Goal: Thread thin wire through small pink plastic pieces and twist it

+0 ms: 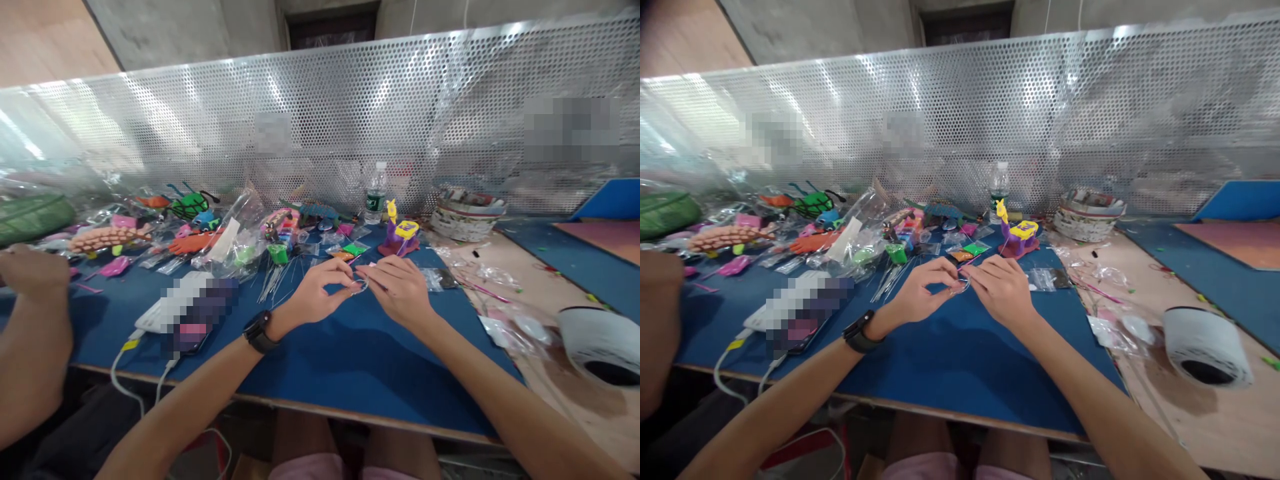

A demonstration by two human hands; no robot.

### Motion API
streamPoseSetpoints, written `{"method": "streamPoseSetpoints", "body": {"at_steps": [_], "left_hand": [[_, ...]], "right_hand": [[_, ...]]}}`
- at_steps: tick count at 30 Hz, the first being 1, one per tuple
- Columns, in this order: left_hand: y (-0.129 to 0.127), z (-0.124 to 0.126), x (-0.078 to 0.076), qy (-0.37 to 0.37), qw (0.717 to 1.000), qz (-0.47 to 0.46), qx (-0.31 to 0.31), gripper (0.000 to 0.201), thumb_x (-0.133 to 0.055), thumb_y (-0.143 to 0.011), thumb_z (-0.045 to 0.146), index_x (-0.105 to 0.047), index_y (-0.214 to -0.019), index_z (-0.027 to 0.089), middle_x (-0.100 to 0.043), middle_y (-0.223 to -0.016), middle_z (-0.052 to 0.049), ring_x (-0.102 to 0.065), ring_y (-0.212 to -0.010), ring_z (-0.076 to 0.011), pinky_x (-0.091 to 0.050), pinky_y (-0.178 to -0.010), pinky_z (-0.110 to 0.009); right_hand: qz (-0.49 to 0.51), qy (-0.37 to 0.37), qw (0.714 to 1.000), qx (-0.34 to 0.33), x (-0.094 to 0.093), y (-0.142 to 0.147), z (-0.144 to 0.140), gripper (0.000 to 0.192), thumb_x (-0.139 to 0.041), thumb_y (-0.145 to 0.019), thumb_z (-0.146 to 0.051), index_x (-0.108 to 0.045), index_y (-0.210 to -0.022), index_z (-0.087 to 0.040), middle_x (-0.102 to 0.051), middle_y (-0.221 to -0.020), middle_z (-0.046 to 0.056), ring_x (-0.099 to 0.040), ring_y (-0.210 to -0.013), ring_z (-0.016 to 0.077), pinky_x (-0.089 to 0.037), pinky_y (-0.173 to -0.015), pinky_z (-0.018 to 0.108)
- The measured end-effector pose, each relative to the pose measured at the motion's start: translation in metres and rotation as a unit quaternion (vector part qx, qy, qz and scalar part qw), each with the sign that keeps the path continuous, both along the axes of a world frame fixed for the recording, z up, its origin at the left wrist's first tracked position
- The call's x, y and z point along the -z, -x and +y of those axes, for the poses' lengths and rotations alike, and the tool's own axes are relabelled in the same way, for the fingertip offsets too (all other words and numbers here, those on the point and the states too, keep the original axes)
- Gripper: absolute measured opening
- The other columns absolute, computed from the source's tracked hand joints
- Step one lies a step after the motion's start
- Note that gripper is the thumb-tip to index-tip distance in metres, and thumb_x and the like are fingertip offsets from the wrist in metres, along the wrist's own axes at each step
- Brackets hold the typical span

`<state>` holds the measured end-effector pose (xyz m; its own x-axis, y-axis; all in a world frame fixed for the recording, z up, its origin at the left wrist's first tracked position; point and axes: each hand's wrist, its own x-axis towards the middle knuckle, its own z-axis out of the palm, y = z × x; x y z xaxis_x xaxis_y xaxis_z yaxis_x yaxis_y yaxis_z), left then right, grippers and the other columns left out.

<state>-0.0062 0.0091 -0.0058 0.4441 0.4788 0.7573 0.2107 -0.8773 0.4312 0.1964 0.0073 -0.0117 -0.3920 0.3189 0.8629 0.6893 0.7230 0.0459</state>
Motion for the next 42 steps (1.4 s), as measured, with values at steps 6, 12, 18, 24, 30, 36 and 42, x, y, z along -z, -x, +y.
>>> {"method": "streamPoseSetpoints", "body": {"at_steps": [6, 12, 18, 24, 30, 36, 42], "left_hand": [[0.004, 0.005, 0.002, 0.006, 0.999, 0.029, 0.038, 0.006, -0.070, -0.088, 0.023, -0.076, -0.086, 0.022, -0.066, -0.089, -0.004, -0.065, -0.078, -0.0124, -0.057, -0.079, -0.031], [0.000, 0.005, 0.005, 0.132, 0.987, -0.078, 0.043, 0.013, -0.068, -0.090, 0.032, -0.076, -0.095, 0.022, -0.071, -0.095, -0.007, -0.068, -0.088, -0.0161, -0.060, -0.079, -0.031], [0.002, 0.006, 0.002, 0.375, 0.892, -0.199, 0.155, 0.024, -0.068, -0.089, 0.041, -0.074, -0.094, 0.019, -0.067, -0.088, -0.006, -0.066, -0.078, -0.0134, -0.065, -0.073, -0.032], [0.000, 0.004, -0.001, 0.535, 0.767, -0.291, 0.202, 0.027, -0.078, -0.080, 0.036, -0.074, -0.094, 0.014, -0.062, -0.080, -0.004, -0.061, -0.081, -0.0126, -0.064, -0.074, -0.031], [0.000, 0.002, -0.003, 0.582, 0.726, -0.307, 0.200, 0.024, -0.077, -0.081, 0.031, -0.073, -0.096, 0.012, -0.061, -0.080, -0.004, -0.061, -0.078, -0.0127, -0.063, -0.072, -0.031], [0.000, 0.003, 0.001, 0.595, 0.718, -0.305, 0.192, 0.025, -0.081, -0.077, 0.030, -0.073, -0.094, 0.013, -0.061, -0.079, -0.003, -0.061, -0.077, -0.0123, -0.063, -0.068, -0.030], [-0.001, 0.003, 0.004, 0.588, 0.721, -0.305, 0.205, 0.022, -0.083, -0.075, 0.029, -0.073, -0.091, 0.015, -0.063, -0.085, -0.004, -0.062, -0.082, -0.0131, -0.060, -0.065, -0.025]], "right_hand": [[-0.033, -0.004, 0.999, -0.017, 0.000, -0.004, 0.004, 0.019, -0.058, -0.097, -0.021, -0.076, -0.104, -0.023, -0.077, -0.085, 0.002, -0.064, -0.082, 0.0174, -0.043, -0.070, 0.032], [0.001, 0.005, 1.000, -0.004, -0.005, -0.002, 0.002, 0.021, -0.056, -0.098, -0.024, -0.073, -0.111, -0.022, -0.076, -0.086, 0.004, -0.063, -0.083, 0.0183, -0.043, -0.075, 0.033], [0.014, 0.005, 1.000, 0.005, -0.009, 0.001, -0.002, 0.017, -0.058, -0.098, -0.026, -0.071, -0.089, -0.020, -0.074, -0.081, 0.002, -0.063, -0.081, 0.0172, -0.040, -0.078, 0.033], [0.030, 0.029, 0.998, 0.045, -0.007, 0.006, -0.004, 0.016, -0.057, -0.098, -0.026, -0.067, -0.086, -0.020, -0.074, -0.082, 0.001, -0.064, -0.082, 0.0176, -0.037, -0.083, 0.035], [0.053, 0.048, 0.995, 0.073, -0.002, 0.012, -0.006, 0.015, -0.055, -0.099, -0.026, -0.065, -0.088, -0.021, -0.076, -0.086, 0.001, -0.066, -0.084, 0.0185, -0.033, -0.089, 0.038], [0.056, 0.113, 0.989, 0.079, 0.001, 0.017, -0.008, 0.025, -0.047, -0.100, -0.022, -0.059, -0.079, -0.020, -0.072, -0.073, -0.002, -0.064, -0.071, 0.0148, -0.031, -0.094, 0.037], [0.058, 0.131, 0.988, 0.059, 0.002, 0.019, -0.010, 0.025, -0.046, -0.100, -0.022, -0.058, -0.078, -0.020, -0.069, -0.068, -0.003, -0.063, -0.066, 0.0138, -0.031, -0.093, 0.035]]}}
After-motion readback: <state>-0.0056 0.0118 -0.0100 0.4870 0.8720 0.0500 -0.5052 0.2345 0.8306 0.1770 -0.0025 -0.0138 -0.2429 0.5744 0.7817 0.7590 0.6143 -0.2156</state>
